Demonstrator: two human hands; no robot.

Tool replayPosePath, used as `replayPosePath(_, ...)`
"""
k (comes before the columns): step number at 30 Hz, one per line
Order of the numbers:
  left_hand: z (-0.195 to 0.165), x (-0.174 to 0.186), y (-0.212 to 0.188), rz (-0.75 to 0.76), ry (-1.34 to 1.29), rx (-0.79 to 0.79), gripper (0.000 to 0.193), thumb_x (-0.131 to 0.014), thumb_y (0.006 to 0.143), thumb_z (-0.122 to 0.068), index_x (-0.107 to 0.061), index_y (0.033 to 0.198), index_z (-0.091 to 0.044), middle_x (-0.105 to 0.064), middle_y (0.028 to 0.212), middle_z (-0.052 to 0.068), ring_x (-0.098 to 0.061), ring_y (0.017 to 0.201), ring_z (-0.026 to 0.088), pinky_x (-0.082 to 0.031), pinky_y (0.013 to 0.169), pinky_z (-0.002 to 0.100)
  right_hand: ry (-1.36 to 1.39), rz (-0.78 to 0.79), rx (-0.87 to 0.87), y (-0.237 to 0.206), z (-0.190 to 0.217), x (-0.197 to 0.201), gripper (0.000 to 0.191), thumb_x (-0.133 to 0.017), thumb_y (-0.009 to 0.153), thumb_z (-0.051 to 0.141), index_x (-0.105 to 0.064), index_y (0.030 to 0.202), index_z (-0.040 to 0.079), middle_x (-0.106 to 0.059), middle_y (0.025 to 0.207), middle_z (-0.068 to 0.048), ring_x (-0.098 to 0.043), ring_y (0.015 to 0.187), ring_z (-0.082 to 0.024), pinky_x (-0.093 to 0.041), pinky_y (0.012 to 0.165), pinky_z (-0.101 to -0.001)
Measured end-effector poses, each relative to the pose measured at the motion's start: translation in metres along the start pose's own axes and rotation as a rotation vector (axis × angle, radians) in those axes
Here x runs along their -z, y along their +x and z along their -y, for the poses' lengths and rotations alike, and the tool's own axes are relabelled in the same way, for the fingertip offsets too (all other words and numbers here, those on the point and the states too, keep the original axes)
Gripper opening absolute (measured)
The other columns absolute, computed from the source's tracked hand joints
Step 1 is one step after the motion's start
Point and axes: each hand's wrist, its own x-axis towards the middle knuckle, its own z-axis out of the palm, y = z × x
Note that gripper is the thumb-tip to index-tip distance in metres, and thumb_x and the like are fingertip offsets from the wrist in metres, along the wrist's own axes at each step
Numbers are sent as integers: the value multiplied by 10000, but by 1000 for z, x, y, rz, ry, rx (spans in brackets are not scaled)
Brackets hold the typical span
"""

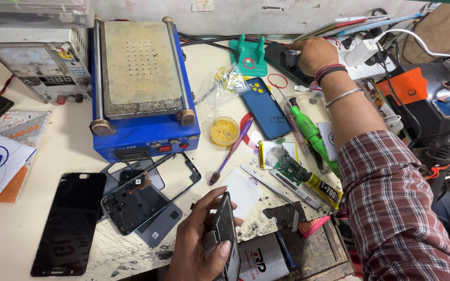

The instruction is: The person scrapes old adhesive residue from the back of a disassembled phone frame using a small blade, steadying the frame with the other hand. They then set the frame down, pick up a green-handled screwdriver to work on the frame edges, and finally brush the frame surface with a toothbrush to clear away debris.

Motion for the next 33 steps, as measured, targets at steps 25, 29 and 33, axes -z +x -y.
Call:
replayPosePath(25,2,-2,0,0,0,18,877,-636,840,-520,-409,1533,-33,-688,1205,216,-798,1059,282,-623,912,412,46,7,-38,-3,3,8,568,-610,865,73,-723,1314,401,-741,1116,-153,-691,1005,-354,-555,839,-463)
replayPosePath(29,3,-2,1,7,-9,18,879,-637,843,-521,-404,1535,-32,-686,1210,217,-795,1069,281,-620,926,411,35,5,-29,-3,4,6,572,-621,856,76,-723,1310,410,-737,1117,-159,-693,993,-357,-557,831,-462)
replayPosePath(33,4,-3,1,5,-7,0,880,-640,847,-528,-410,1534,-27,-690,1208,222,-795,1062,285,-617,925,410,31,22,-49,-2,4,5,581,-619,852,72,-720,1307,418,-739,1126,-146,-693,1002,-353,-558,833,-461)
